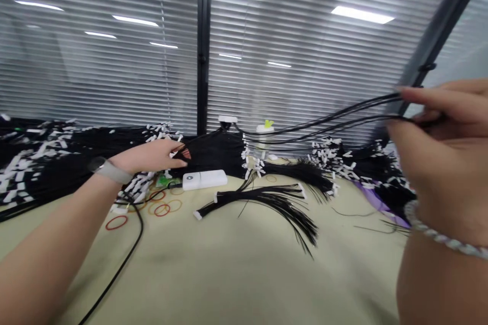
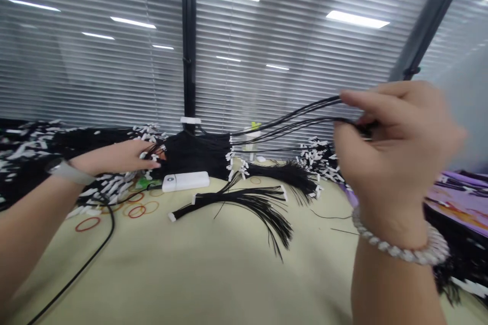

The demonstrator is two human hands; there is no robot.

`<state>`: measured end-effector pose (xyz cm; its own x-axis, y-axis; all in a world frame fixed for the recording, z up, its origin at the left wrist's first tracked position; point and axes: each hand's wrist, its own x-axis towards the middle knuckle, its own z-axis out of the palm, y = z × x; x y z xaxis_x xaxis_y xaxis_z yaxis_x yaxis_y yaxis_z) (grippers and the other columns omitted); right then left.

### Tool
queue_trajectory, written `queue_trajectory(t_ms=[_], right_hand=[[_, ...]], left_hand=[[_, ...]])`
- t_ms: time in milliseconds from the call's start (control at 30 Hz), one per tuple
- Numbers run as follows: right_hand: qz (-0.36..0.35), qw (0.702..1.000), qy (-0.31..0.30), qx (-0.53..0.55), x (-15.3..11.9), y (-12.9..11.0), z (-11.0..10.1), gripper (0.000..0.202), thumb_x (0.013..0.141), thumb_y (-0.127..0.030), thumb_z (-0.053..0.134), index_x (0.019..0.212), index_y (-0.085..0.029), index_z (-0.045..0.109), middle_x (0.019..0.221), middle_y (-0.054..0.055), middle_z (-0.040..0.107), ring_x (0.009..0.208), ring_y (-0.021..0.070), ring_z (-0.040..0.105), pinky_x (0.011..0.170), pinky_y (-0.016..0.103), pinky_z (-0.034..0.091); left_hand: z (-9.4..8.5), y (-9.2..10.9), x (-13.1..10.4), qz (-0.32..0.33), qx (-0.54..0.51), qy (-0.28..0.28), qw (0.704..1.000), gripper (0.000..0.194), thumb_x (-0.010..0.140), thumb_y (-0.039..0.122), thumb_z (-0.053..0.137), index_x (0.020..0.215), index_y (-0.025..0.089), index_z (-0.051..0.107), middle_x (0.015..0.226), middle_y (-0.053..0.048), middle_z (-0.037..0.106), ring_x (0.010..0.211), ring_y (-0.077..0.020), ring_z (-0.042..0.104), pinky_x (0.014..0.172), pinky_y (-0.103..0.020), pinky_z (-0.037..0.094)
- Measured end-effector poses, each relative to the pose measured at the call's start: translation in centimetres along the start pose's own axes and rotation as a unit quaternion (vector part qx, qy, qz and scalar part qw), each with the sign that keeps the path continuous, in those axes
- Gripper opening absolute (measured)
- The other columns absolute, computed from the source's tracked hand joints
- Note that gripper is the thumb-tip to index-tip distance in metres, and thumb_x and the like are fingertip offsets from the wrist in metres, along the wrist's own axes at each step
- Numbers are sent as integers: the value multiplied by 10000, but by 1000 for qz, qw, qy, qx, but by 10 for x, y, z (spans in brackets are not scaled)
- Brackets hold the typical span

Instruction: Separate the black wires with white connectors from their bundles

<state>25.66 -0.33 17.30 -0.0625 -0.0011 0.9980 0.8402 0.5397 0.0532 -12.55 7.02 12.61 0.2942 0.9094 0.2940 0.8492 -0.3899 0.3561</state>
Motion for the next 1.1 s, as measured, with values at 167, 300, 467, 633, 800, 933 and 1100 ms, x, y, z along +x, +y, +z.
queue_trajectory(t_ms=[167,300,467,633,800,933,1100], right_hand=[[15,994,-53,98,-1,-22,17,449,603,-23,541,1004,-209,617,851,50,511,673,111,465,596,260,403],[20,984,-102,146,-8,-31,25,452,621,-42,533,1027,-234,589,858,26,503,712,119,481,617,268,431],[-7,975,-166,149,-22,-23,29,424,661,-60,513,1039,-239,580,881,37,526,736,128,499,623,276,446],[-5,975,-178,133,-39,-4,35,342,709,-103,493,1012,-229,589,868,48,551,787,151,525,679,316,463],[19,983,-154,103,-57,13,37,305,729,-108,477,987,-218,597,864,56,554,809,155,526,692,318,463],[42,986,-142,70,-73,26,35,302,742,-116,467,993,-222,598,871,56,557,811,154,530,701,318,469],[69,993,-95,18,-91,46,30,297,768,-133,456,1011,-240,589,953,65,538,867,172,521,748,362,461]], left_hand=[[-7,40,-18,27,-183,-160,970,574,663,379,617,1204,310,440,1270,-22,470,1139,-190,451,853,-213,407],[4,76,-22,17,-402,-31,915,447,806,468,371,1169,225,466,1212,-90,516,1058,-185,522,907,-300,398],[36,85,1,-73,-341,38,936,529,733,505,467,1130,156,456,1199,-131,506,1040,-226,522,831,-325,445],[73,79,37,-84,-331,-62,938,516,728,562,432,1051,170,521,1016,-62,594,718,-172,616,542,-247,467],[106,96,62,-87,-341,-257,900,360,808,430,428,982,139,549,832,-14,594,669,-119,583,579,-243,477],[135,114,72,-104,-336,-370,860,246,809,359,460,919,166,567,916,-29,589,762,-131,572,663,-277,478],[150,122,84,-117,-365,-384,840,236,826,335,433,937,181,572,990,-27,569,873,-161,557,731,-295,466]])
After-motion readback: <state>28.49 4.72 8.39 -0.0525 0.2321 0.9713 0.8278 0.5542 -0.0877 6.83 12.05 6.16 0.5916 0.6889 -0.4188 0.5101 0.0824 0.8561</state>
